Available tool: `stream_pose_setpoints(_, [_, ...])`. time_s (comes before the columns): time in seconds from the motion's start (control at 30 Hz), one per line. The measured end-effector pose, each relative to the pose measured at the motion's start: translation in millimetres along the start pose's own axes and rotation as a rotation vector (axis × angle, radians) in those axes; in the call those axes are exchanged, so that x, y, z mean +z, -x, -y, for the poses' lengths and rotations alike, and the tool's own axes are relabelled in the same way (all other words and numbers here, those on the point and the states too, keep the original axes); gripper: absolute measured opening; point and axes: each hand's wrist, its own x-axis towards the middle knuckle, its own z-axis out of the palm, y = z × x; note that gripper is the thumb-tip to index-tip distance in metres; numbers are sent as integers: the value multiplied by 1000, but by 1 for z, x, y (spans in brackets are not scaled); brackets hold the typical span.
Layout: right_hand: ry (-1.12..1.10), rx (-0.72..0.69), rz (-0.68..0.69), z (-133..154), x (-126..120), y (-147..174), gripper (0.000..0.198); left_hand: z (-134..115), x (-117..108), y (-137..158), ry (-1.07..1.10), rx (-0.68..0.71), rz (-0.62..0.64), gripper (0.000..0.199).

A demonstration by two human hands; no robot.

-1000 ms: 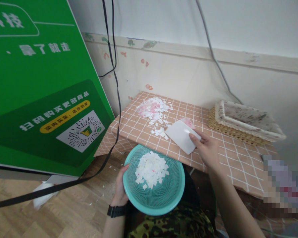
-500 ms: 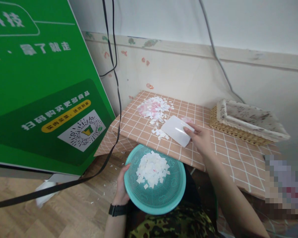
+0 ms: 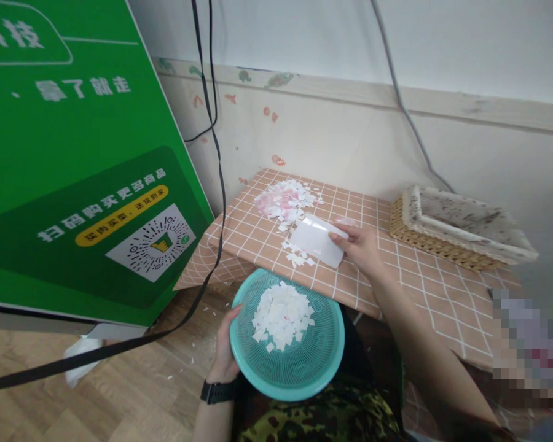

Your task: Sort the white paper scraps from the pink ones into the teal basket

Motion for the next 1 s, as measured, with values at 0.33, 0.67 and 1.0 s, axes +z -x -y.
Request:
stream_pose_setpoints(0.33, [-67,-9,36,4,-5,-13,48,1,-3,-2,6,-1,-1,16])
stream_pose_setpoints(0.67, [153,-144,117,4,8,-24,37,0,-1,1,10,6,43,14])
stream_pose_setpoints(1.0, [-69,63,-22,-2,-20,-14,54,-1,-2,0,24,-4,71,13])
